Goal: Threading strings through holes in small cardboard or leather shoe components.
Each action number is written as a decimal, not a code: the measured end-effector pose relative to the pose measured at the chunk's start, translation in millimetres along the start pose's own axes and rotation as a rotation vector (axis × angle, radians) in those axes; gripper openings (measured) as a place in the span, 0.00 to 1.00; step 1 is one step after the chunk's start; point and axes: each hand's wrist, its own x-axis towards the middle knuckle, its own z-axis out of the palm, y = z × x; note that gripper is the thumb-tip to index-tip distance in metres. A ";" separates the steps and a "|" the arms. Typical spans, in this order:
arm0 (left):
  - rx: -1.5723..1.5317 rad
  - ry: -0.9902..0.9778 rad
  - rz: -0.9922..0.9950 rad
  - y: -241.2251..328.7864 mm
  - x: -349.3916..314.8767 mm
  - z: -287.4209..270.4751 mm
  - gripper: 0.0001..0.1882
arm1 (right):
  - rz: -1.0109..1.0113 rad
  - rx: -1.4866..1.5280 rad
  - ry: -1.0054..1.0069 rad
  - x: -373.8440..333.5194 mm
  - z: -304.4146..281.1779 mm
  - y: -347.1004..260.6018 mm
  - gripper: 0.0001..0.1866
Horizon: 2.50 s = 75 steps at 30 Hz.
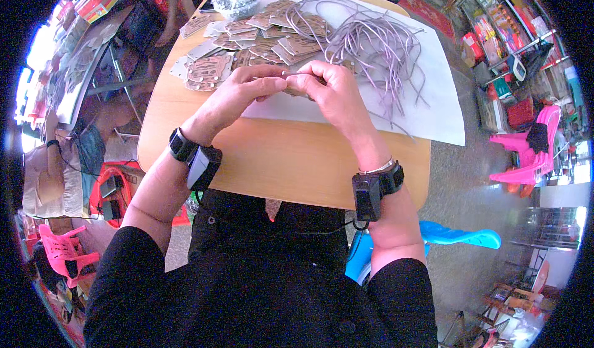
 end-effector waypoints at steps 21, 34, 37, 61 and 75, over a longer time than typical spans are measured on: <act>-0.418 0.126 0.006 -19.5 10.8 -9.7 0.16 | -0.237 0.150 0.369 -4.4 -23.1 -28.7 0.06; -0.244 0.148 0.110 -7.5 3.7 -5.0 0.18 | -0.511 1.001 -0.647 -22.5 -31.7 -38.6 0.09; -0.015 0.075 0.126 -5.3 1.9 2.2 0.19 | -0.342 0.961 -0.225 -20.7 -24.2 -38.9 0.05; 0.069 -0.062 0.073 -6.7 1.0 1.0 0.16 | -0.093 -0.329 -0.077 -11.5 -11.7 -25.8 0.04; -0.149 -0.070 0.064 1.7 -3.1 3.0 0.15 | -0.051 -0.124 -0.121 -9.1 -13.2 -23.8 0.05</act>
